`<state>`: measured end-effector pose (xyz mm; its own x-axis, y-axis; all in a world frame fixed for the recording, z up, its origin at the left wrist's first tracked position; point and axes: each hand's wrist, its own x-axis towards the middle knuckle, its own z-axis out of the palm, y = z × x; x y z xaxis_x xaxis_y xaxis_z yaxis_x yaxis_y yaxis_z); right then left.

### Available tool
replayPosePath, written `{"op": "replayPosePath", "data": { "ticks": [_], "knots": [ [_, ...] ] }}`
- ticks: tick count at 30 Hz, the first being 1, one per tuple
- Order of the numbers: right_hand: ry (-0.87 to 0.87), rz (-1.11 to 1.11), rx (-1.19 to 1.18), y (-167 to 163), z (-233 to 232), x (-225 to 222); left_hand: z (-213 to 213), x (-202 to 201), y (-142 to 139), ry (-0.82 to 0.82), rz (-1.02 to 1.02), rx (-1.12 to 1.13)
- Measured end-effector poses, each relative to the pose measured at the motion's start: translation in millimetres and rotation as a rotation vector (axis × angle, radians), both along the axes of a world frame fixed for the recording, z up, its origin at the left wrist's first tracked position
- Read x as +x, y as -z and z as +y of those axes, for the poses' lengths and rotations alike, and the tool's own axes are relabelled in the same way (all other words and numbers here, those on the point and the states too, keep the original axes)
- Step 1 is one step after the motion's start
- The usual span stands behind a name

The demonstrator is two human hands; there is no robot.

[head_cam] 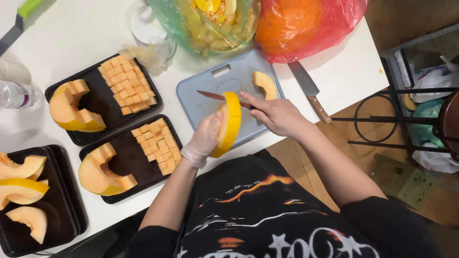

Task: The person cuts rind off melon wedges with a knife on a cutting board, slices the flesh, discards rind pieces into a plastic bag, and arranges the cut melon slices on black trays alongside trays of cubed melon.

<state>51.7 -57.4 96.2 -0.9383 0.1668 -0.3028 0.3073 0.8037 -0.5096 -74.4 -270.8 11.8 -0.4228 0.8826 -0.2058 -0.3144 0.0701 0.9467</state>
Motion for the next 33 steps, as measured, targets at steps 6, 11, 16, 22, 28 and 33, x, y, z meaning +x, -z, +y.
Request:
{"op": "replayPosePath", "data": {
  "ticks": [6,11,16,22,28,33],
  "knots": [
    [-0.065,0.153,-0.087,9,12,-1,9,2,2,0.016,-0.154,-0.039],
    [-0.031,-0.028,-0.081,20,22,-4,16,8,12,0.0,-0.081,-0.095],
    [-0.03,0.195,-0.167,28,23,4,12,0,23,0.013,-0.048,0.038],
    [-0.009,0.135,-0.145,52,29,0,12,18,29,0.19,-0.023,-0.052],
    [0.777,-0.013,-0.989,94,-3,10,18,1,59,-0.201,-0.136,-0.133],
    [0.851,0.146,-1.083,133,-56,-1,36,6,92,-0.345,-0.141,-0.152]
  ]
}}
